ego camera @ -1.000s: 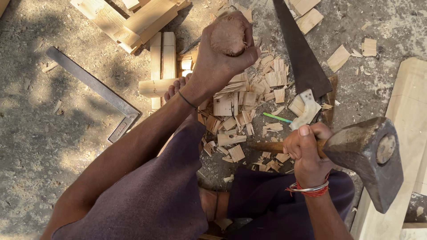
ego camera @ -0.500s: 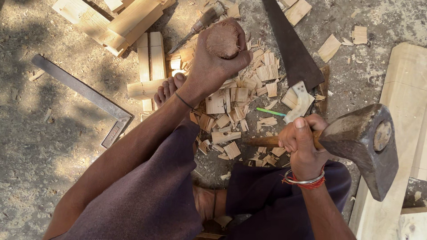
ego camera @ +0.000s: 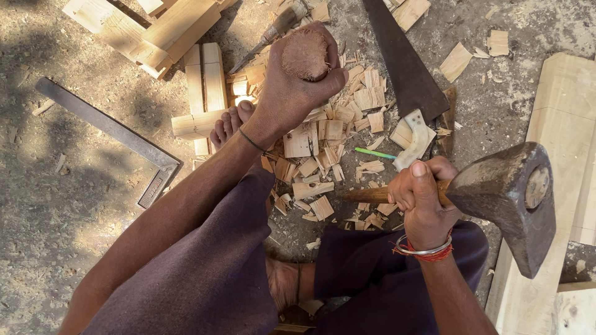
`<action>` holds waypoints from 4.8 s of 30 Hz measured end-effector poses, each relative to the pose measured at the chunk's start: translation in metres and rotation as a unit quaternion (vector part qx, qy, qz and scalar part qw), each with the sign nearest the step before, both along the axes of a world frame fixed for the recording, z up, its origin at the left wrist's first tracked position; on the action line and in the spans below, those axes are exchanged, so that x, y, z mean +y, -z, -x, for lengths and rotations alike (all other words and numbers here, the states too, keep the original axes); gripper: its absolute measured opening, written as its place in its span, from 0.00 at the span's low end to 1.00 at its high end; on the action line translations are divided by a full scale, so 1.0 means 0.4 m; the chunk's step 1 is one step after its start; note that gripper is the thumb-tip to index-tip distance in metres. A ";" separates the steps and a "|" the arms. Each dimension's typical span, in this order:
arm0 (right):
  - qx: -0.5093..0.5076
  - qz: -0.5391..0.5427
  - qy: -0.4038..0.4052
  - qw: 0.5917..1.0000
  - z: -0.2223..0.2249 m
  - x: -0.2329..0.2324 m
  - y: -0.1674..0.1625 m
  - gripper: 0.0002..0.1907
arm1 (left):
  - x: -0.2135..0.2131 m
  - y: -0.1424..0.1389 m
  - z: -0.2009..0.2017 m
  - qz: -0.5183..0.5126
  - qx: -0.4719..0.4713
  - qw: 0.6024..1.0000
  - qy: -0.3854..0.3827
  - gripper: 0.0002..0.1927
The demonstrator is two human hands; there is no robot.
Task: The person sits on the floor and uses a hand saw to cut a small piece of wood held between their feet. They then use a chisel and a wooden mallet to carve and shape the wood, removing small chips.
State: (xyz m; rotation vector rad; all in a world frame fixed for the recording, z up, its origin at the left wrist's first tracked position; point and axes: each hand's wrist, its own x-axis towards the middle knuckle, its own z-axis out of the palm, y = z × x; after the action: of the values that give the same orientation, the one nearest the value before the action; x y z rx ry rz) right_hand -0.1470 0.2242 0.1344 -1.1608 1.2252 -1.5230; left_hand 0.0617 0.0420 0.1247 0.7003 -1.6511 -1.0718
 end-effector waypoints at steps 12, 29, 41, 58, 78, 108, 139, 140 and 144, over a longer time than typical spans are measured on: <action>0.011 0.003 0.002 1.000 -0.014 -0.016 -0.009 0.15 | 0.009 0.008 0.030 -0.034 0.002 0.998 0.050 0.11; 0.483 0.099 -0.050 0.868 -0.070 -0.192 -0.190 0.18 | -0.031 0.030 0.076 0.039 0.017 0.991 0.128 0.21; 0.169 -0.008 0.027 0.985 -0.033 -0.080 -0.249 0.11 | -0.052 -0.013 -0.034 -0.071 -0.086 0.987 0.119 0.11; 0.178 0.054 -0.012 0.982 -0.056 -0.071 -0.295 0.13 | -0.013 0.022 0.057 0.019 -0.058 0.992 0.112 0.14; 0.520 0.082 -0.072 0.847 -0.060 -0.198 -0.211 0.11 | -0.043 0.040 0.048 -0.072 -0.077 0.977 0.184 0.12; 0.503 -0.125 -0.023 0.855 -0.119 -0.166 -0.199 0.11 | -0.012 0.050 -0.016 -0.031 -0.072 0.980 0.184 0.17; 0.366 -0.113 -0.078 0.920 -0.069 -0.194 -0.159 0.08 | -0.042 0.117 -0.024 -0.101 -0.100 0.987 0.076 0.39; 0.307 -0.195 -0.058 0.930 -0.067 -0.179 -0.167 0.10 | -0.046 0.123 -0.024 -0.106 -0.119 0.986 0.049 0.42; 0.155 -0.036 -0.070 0.985 -0.068 -0.153 -0.245 0.16 | -0.044 0.145 -0.017 -0.104 -0.150 0.983 0.023 0.42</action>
State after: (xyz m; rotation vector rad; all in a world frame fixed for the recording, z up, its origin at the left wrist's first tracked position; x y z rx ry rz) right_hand -0.1198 0.1629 0.2322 -1.4421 1.3586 -1.2143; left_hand 0.0685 0.0246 0.0666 1.0039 -1.8323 -1.2305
